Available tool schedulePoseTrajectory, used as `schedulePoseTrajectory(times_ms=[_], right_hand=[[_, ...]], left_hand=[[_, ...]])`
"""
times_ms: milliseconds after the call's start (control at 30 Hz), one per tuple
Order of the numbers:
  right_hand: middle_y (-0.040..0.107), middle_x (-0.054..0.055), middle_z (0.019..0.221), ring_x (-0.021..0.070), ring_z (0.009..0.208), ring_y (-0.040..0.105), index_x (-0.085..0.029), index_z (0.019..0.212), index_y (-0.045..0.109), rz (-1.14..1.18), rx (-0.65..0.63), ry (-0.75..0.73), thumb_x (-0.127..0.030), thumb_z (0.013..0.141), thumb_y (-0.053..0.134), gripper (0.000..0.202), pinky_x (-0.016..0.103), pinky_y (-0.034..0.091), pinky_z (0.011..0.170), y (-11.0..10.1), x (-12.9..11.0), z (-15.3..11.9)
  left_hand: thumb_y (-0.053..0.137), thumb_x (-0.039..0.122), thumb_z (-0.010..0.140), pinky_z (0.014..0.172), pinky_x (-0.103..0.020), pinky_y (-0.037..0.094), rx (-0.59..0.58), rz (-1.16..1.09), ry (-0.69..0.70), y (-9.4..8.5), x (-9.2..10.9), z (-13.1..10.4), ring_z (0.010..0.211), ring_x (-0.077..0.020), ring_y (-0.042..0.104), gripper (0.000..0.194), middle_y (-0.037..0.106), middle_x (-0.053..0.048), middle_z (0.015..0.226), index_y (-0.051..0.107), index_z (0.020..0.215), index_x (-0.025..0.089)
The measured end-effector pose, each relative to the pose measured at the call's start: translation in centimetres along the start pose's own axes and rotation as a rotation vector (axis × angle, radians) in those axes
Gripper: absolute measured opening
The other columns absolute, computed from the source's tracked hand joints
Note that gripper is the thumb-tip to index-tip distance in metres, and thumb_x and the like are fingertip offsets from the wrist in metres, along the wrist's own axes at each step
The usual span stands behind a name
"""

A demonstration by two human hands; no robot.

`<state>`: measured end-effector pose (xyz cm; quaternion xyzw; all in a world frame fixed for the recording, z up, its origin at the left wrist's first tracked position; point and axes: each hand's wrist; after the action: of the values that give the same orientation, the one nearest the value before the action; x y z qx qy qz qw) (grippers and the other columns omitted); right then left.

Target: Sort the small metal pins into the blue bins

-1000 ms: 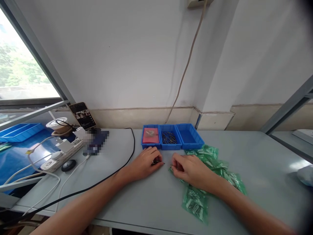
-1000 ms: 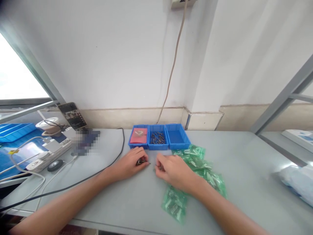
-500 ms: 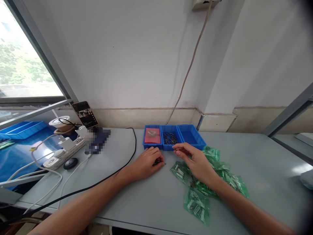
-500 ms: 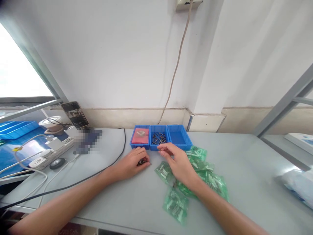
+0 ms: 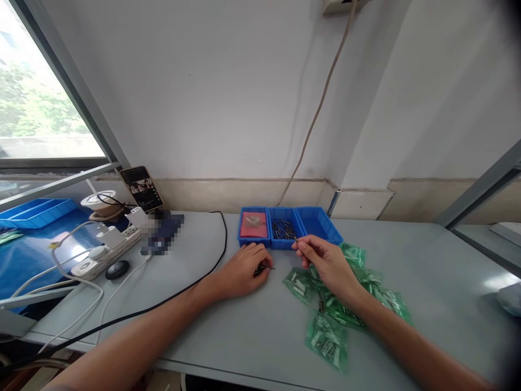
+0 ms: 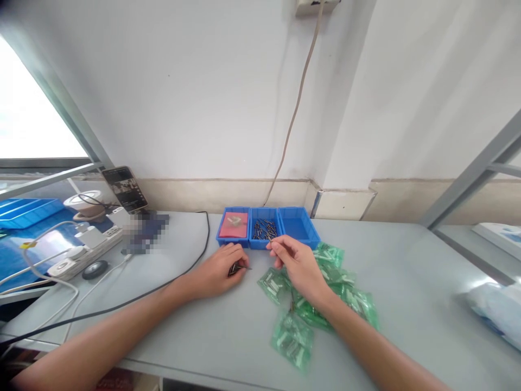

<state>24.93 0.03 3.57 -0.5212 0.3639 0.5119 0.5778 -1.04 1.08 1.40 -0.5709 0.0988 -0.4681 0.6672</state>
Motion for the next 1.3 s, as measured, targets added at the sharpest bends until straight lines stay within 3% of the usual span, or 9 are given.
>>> schedulePoseTrajectory(times_ms=[100, 200, 533, 833, 1300], right_hand=[[0.073, 0.006, 0.095, 0.0151, 0.064, 0.061, -0.021, 0.103, 0.075, 0.063, 0.051, -0.017, -0.064, 0.095, 0.071, 0.044, 0.030, 0.053, 0.061, -0.1, 0.3, 0.3], [0.075, 0.008, 0.108, 0.0151, 0.066, 0.063, -0.022, 0.107, 0.074, 0.109, 0.092, -0.008, -0.064, 0.091, 0.076, 0.045, 0.031, 0.055, 0.061, -0.2, 0.5, 0.5], [0.065, -0.001, 0.079, 0.0159, 0.065, 0.059, -0.023, 0.098, 0.074, 0.083, 0.109, 0.001, -0.054, 0.086, 0.085, 0.035, 0.029, 0.051, 0.061, -0.3, 0.2, 0.2], [0.075, 0.006, 0.101, 0.0142, 0.063, 0.058, -0.022, 0.102, 0.075, 0.110, 0.122, -0.007, -0.059, 0.091, 0.079, 0.039, 0.029, 0.051, 0.059, -0.4, 0.6, 0.4], [0.072, 0.005, 0.097, 0.0135, 0.061, 0.059, -0.021, 0.102, 0.074, 0.141, 0.109, -0.046, -0.061, 0.095, 0.073, 0.040, 0.029, 0.052, 0.057, 0.0, 0.9, 0.5]], left_hand=[[0.060, 0.012, 0.092, 0.092, -0.036, 0.047, -0.004, -0.013, -0.001, -0.2, 0.2, -0.1, 0.098, -0.0230, 0.060, 0.021, 0.064, -0.005, 0.105, 0.059, 0.111, 0.022], [0.061, 0.012, 0.091, 0.091, -0.036, 0.047, -0.004, -0.025, -0.006, -0.2, 0.3, 0.0, 0.099, -0.0230, 0.059, 0.022, 0.064, -0.005, 0.105, 0.058, 0.110, 0.022], [0.057, 0.014, 0.103, 0.092, -0.033, 0.048, -0.004, -0.100, -0.014, 0.0, -0.2, 0.1, 0.101, -0.0208, 0.060, 0.010, 0.066, -0.004, 0.107, 0.061, 0.109, 0.022], [0.060, 0.019, 0.108, 0.098, -0.032, 0.049, 0.000, -0.181, -0.002, 0.5, -1.0, 0.0, 0.108, -0.0194, 0.063, 0.007, 0.070, -0.003, 0.114, 0.064, 0.112, 0.023], [0.060, 0.016, 0.107, 0.096, -0.031, 0.052, 0.023, -0.222, -0.012, 0.9, -1.1, 0.0, 0.102, -0.0175, 0.066, 0.013, 0.070, -0.002, 0.114, 0.064, 0.117, 0.023]])
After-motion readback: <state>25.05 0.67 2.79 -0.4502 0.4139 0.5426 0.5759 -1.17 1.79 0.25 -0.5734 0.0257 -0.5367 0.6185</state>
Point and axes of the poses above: each hand's wrist, its own z-axis towards the middle knuckle, its own y-axis out of the palm, x = y × z
